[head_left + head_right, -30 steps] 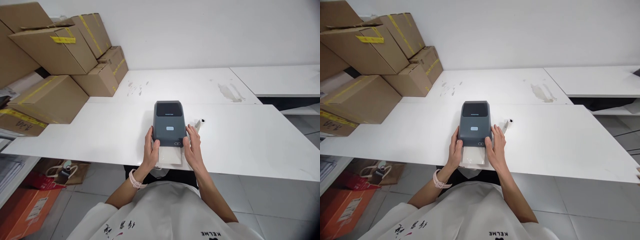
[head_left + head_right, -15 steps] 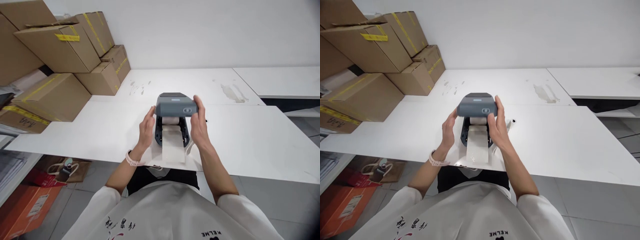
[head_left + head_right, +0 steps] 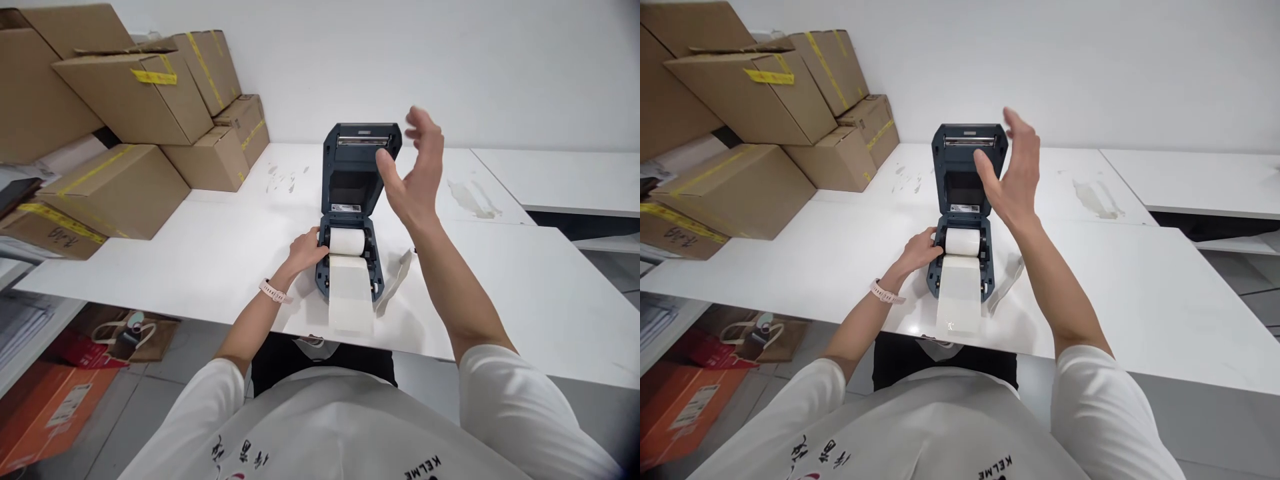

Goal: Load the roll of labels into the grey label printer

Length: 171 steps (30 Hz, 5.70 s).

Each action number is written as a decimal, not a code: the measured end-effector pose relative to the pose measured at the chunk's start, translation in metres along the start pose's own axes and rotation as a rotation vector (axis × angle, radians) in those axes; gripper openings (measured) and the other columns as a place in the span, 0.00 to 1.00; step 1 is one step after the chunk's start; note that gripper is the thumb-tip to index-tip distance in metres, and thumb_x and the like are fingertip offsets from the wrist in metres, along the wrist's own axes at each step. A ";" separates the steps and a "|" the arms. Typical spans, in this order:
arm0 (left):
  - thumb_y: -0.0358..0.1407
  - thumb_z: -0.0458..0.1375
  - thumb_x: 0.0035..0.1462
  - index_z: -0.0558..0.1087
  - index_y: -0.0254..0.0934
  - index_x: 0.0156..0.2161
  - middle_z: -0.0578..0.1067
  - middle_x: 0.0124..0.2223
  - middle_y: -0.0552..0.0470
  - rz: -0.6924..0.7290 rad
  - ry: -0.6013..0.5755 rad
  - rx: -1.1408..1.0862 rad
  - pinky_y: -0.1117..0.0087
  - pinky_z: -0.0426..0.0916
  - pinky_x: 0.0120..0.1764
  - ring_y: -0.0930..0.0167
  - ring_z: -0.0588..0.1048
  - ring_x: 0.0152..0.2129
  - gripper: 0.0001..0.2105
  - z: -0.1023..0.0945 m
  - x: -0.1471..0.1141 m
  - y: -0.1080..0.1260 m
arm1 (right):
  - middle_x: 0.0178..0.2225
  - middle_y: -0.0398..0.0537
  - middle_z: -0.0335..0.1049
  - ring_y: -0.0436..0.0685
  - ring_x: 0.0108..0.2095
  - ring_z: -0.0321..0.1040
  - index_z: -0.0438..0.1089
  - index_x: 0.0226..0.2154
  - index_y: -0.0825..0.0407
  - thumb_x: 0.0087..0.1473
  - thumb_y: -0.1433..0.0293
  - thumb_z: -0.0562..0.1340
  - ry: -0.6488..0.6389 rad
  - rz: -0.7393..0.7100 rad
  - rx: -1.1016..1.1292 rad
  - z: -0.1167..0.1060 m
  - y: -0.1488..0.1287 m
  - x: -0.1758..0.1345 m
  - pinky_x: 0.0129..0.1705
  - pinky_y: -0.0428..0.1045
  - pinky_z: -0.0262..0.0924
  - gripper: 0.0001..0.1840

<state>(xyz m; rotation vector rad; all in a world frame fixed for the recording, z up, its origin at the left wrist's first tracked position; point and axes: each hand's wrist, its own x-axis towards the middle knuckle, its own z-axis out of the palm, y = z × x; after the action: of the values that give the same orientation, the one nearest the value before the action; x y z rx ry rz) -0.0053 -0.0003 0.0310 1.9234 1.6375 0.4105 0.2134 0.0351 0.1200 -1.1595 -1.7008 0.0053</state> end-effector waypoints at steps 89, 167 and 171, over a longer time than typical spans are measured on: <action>0.34 0.56 0.50 0.65 0.38 0.65 0.63 0.23 0.60 -0.022 0.160 -0.539 0.69 0.57 0.29 0.71 0.65 0.22 0.34 0.038 0.003 -0.024 | 0.51 0.55 0.76 0.67 0.51 0.69 0.74 0.53 0.52 0.66 0.67 0.56 -0.700 -0.200 -0.221 0.004 -0.005 -0.115 0.51 0.63 0.64 0.17; 0.48 0.61 0.57 0.63 0.41 0.64 0.68 0.66 0.44 0.102 0.035 -0.928 0.56 0.67 0.60 0.58 0.68 0.61 0.32 0.037 -0.069 0.007 | 0.63 0.49 0.65 0.61 0.71 0.50 0.65 0.59 0.42 0.70 0.64 0.46 -0.217 0.141 0.115 0.002 -0.027 -0.183 0.70 0.66 0.50 0.21; 0.48 0.62 0.56 0.64 0.40 0.62 0.70 0.64 0.43 0.118 0.053 -0.913 0.59 0.68 0.57 0.58 0.70 0.59 0.31 0.036 -0.068 0.006 | 0.63 0.49 0.66 0.61 0.71 0.50 0.66 0.57 0.42 0.70 0.64 0.47 -0.199 0.150 0.108 0.004 -0.027 -0.184 0.70 0.66 0.52 0.20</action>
<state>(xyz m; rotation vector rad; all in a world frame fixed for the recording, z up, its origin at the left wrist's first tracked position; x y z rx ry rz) 0.0063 -0.0750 0.0156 1.3004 1.0599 1.0463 0.1921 -0.1039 -0.0024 -1.2352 -1.7583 0.3105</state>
